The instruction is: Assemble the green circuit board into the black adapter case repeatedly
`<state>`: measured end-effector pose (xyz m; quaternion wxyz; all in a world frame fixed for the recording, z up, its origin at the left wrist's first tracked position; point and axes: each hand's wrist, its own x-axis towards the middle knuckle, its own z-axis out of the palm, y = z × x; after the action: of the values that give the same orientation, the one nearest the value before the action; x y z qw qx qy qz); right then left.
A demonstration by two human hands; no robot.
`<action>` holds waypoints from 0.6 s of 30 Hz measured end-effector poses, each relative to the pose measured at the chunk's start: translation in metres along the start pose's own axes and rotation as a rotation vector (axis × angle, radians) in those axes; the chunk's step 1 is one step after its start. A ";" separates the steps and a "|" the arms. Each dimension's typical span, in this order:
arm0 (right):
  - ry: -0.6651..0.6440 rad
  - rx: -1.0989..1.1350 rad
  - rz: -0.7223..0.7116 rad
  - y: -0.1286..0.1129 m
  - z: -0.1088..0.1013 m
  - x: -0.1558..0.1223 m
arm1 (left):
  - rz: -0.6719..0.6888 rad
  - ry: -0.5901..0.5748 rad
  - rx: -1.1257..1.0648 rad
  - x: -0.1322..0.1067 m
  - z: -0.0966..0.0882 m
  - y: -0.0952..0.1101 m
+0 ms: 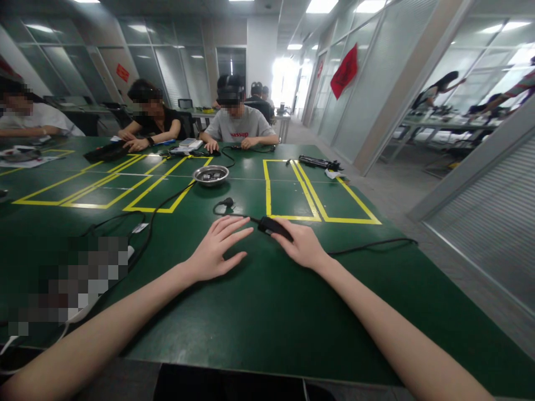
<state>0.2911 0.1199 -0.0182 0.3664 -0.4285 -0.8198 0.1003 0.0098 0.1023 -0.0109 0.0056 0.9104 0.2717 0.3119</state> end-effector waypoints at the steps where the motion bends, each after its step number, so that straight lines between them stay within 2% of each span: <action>1: 0.083 0.061 0.116 0.010 -0.003 0.002 | 0.009 -0.012 -0.019 -0.001 0.000 0.000; 5: 0.349 0.467 0.524 0.054 -0.021 0.011 | -0.007 -0.102 -0.116 -0.003 0.003 -0.002; 7: 0.490 0.610 0.613 0.075 -0.031 0.012 | -0.029 -0.129 -0.139 -0.003 0.005 -0.002; 9: 0.609 0.648 0.627 0.094 -0.041 0.011 | -0.040 -0.148 -0.153 -0.003 0.005 -0.003; 11: 0.706 0.600 0.601 0.108 -0.050 0.008 | -0.049 -0.166 -0.158 -0.003 0.005 -0.003; 14: 0.791 0.377 0.585 0.120 -0.060 0.003 | -0.062 -0.185 -0.162 -0.003 0.005 -0.002; 18: 0.723 -0.040 0.595 0.121 -0.068 -0.005 | -0.068 -0.206 -0.170 -0.003 0.006 -0.002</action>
<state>0.4154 0.1796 -0.0303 0.5757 -0.6592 -0.4829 0.0295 0.0101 0.1034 -0.0183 0.1212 0.9242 0.2728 0.2384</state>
